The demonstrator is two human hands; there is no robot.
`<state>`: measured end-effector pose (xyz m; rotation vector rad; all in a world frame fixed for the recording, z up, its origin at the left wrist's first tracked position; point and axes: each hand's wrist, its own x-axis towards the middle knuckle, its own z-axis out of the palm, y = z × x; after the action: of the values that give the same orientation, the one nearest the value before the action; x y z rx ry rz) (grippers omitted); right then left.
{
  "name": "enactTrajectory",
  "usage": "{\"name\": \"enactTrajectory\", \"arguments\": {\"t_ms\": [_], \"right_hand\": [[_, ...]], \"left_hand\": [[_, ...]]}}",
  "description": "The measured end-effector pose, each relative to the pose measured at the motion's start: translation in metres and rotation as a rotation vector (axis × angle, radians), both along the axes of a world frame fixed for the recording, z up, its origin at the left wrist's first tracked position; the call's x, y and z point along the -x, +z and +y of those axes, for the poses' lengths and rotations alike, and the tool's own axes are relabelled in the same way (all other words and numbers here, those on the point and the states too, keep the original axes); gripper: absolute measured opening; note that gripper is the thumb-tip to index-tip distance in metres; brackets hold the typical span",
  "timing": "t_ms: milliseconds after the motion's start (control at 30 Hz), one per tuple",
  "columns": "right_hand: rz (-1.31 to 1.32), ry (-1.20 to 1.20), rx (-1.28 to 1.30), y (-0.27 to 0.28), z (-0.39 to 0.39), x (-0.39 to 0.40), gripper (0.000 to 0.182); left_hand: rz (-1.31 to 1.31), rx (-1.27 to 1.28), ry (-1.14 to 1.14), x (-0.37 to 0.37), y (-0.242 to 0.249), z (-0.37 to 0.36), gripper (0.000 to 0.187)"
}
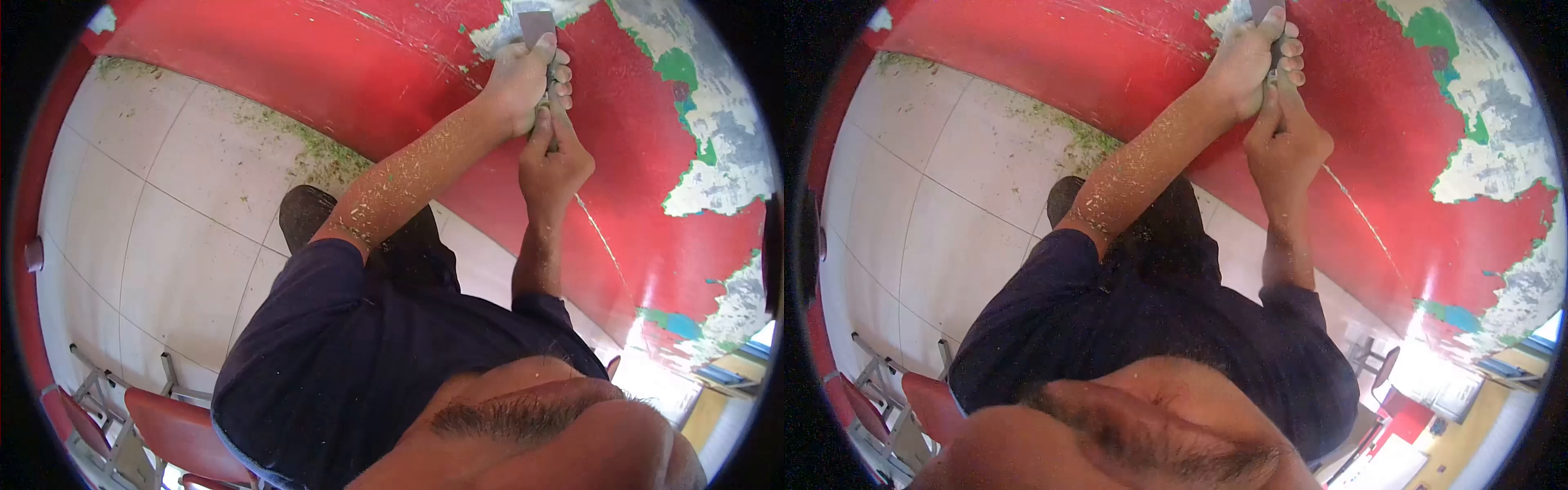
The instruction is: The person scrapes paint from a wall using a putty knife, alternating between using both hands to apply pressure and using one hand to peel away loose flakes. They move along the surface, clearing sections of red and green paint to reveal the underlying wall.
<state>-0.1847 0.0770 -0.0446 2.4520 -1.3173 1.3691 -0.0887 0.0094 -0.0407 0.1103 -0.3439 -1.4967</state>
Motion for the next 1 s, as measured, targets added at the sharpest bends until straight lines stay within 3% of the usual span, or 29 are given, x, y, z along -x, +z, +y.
{"name": "enactTrajectory", "arguments": {"t_ms": [100, 233, 300, 367, 467, 567, 700, 733, 800, 900, 1000], "right_hand": [[0.071, -0.02, 0.145, -0.006, -0.021, -0.001, 0.028], [0.106, -0.032, 0.039, 0.004, -0.009, 0.0, 0.026], [0.18, -0.099, 0.047, 0.002, -0.012, -0.004, 0.027], [0.134, -0.077, 0.067, 0.002, -0.012, -0.001, 0.026], [0.069, -0.002, 0.117, -0.002, -0.008, 0.01, 0.026], [0.138, 0.005, 0.127, 0.003, -0.029, -0.015, 0.027], [0.29, 0.009, 0.162, 0.011, -0.012, -0.019, 0.03], [0.215, -0.002, 0.121, 0.009, -0.006, -0.02, 0.031], [0.086, -0.032, 0.012, 0.002, 0.004, -0.018, 0.032], [0.068, -0.093, 0.066, 0.012, -0.005, -0.031, 0.032], [0.078, -0.003, 0.021, 0.007, 0.001, -0.021, 0.033]], "left_hand": [[0.001, -0.007, 0.04, 0.01, -0.006, 0.002, 0.03], [0.042, 0.015, -0.059, 0.007, 0.001, 0.008, 0.031], [-0.021, 0.015, -0.003, 0.003, -0.002, 0.002, 0.031], [-0.016, 0.033, 0.066, 0.008, -0.002, -0.008, 0.031], [0.045, 0.001, -0.029, 0.009, 0.005, 0.011, 0.033], [-0.121, 0.035, 0.196, -0.007, 0.0, -0.021, 0.034], [-0.213, 0.028, 0.095, -0.024, -0.005, -0.001, 0.038], [-0.042, -0.017, 0.044, -0.011, -0.011, 0.008, 0.04], [-0.018, -0.011, 0.02, -0.009, -0.005, 0.024, 0.041], [0.015, 0.041, -0.058, -0.013, 0.001, 0.021, 0.042], [0.005, 0.049, -0.175, -0.003, -0.015, 0.023, 0.042]]}}
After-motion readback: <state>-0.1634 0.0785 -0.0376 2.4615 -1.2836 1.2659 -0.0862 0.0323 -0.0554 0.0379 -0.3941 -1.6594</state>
